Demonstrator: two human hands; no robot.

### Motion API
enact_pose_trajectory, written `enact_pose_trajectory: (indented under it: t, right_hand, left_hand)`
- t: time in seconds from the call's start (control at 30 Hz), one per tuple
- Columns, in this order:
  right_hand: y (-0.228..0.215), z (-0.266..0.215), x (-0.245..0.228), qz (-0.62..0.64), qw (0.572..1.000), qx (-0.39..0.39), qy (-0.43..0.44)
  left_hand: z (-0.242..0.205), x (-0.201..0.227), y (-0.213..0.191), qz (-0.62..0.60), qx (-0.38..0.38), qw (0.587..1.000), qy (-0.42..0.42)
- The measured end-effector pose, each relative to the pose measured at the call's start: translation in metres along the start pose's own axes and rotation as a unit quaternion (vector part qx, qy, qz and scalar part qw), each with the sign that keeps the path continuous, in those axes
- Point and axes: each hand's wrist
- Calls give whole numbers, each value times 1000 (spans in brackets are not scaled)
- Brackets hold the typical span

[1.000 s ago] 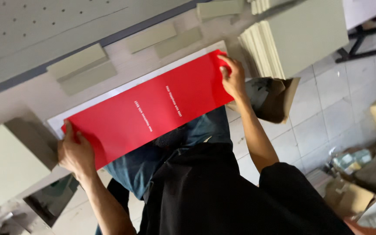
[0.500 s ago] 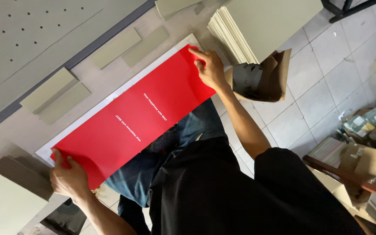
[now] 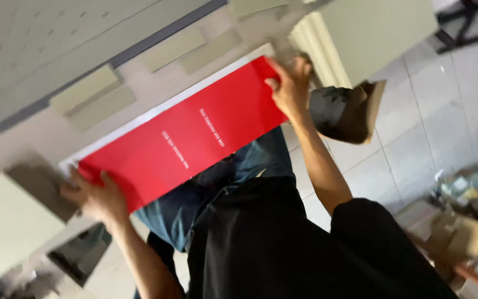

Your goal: The person assembles books by placing stacks of book pages onto a white board, covering them with a red cover sheet, and then stacking the completed books on a shelf.

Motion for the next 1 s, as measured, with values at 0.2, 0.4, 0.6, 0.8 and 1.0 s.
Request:
enact_pose_trajectory:
  t: [0.2, 0.4, 0.6, 0.8, 1.0]
  right_hand:
    - [31, -27, -89, 26, 999, -1, -36]
    - [74, -53, -146, 86, 973, -131, -169]
    - [56, -40, -32, -7, 991, -75, -112]
    - [88, -33, -34, -54, 998, -11, -15]
    - [101, -30, -184, 66, 976, -108, -179]
  left_hand:
    - [-25, 39, 60, 4, -43, 994, 99]
    - [-50, 96, 94, -71, 88, 920, 376]
    - [-8, 5, 73, -88, 152, 941, 290]
    - [-9, 16, 74, -22, 110, 980, 165]
    - [-31, 102, 93, -78, 103, 926, 354]
Point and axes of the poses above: each hand's wrist, its own z-axis towards the middle knuckle, its own y-axis out of the palm, x = y × z, and after that the axes turned 5 degrees about z, right-handed
